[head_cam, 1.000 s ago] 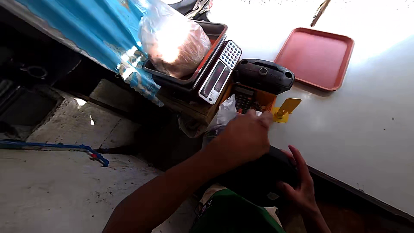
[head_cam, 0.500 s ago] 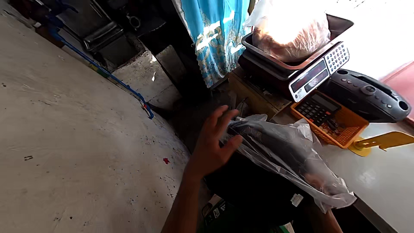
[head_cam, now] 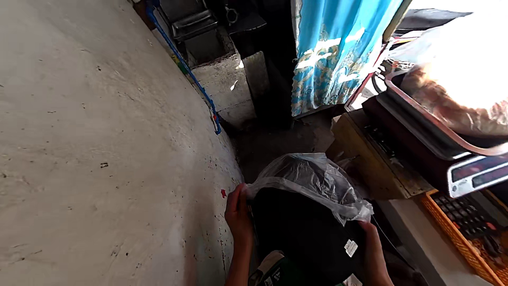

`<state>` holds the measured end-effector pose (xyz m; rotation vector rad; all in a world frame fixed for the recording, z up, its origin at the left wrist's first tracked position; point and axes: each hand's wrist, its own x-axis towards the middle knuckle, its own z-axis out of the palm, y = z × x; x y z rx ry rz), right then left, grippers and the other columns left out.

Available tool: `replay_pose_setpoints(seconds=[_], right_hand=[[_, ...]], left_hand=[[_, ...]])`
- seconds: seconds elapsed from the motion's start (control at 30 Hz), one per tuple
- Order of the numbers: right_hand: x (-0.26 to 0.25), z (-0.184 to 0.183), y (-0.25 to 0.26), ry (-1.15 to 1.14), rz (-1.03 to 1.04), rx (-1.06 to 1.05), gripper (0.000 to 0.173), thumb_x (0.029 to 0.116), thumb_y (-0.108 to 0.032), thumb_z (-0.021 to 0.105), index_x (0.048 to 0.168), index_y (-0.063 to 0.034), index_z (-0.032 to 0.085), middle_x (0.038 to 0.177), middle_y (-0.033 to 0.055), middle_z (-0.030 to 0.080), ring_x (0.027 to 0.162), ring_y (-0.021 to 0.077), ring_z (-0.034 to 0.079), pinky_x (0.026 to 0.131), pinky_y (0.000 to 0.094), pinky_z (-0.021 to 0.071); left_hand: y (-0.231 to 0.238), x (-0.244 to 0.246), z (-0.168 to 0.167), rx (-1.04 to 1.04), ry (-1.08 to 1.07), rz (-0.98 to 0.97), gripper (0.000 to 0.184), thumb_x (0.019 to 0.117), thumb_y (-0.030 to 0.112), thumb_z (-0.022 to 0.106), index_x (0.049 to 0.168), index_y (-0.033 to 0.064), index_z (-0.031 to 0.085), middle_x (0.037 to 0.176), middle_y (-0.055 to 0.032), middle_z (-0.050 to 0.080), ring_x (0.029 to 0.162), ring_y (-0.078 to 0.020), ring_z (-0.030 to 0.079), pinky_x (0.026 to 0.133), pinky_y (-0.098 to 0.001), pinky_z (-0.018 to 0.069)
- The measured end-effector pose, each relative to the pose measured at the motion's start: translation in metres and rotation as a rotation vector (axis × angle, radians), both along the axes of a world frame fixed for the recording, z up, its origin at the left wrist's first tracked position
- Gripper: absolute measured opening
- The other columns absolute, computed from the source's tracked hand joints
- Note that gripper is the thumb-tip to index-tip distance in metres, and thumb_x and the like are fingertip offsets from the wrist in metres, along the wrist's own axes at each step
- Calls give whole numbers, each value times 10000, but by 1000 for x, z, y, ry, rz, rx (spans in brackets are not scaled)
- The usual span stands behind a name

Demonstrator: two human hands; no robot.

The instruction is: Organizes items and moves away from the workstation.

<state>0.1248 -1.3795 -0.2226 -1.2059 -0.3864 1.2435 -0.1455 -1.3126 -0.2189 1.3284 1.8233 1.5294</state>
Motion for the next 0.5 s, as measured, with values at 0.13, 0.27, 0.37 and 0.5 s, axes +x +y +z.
replay_pose_setpoints(seconds=[0.13, 0.27, 0.37, 0.5], right_hand=[[-17, 5, 65, 151, 37, -76, 319, 1032, -394, 444, 1135, -149, 620, 927, -29, 746, 844, 53, 727, 743, 277, 636], [-12, -5, 124, 153, 107, -49, 348, 1062, -389, 382, 1138, -125, 597, 942, -4, 728, 873, 83, 720, 770, 306, 630], [-10, -13, 167, 162, 159, -36, 369, 1059, -404, 388, 1167, -116, 592, 963, 8, 729, 890, 87, 720, 783, 313, 630], [-12, -35, 214, -48, 199, 0, 695, 983, -363, 521, 1582, -108, 279, 1340, 70, 601, 1125, 127, 654, 911, 349, 592]], left_hand=[[8, 7, 10, 261, 244, 53, 234, 1046, 105, 523, 1110, -21, 710, 1038, -70, 640, 1017, -41, 614, 906, -173, 521], [25, 20, 28, 240, 23, -2, 300, 1098, 222, 433, 1042, 70, 686, 1154, 11, 664, 1135, -57, 614, 993, -252, 521], [35, 35, 36, 105, -66, -172, 340, 1114, 310, 398, 1033, 94, 647, 949, 75, 668, 912, 29, 642, 846, -210, 558], [49, 59, 28, -116, -156, -542, 351, 1121, 247, 381, 985, 16, 608, 746, -1, 534, 655, -28, 520, 630, -192, 472]])
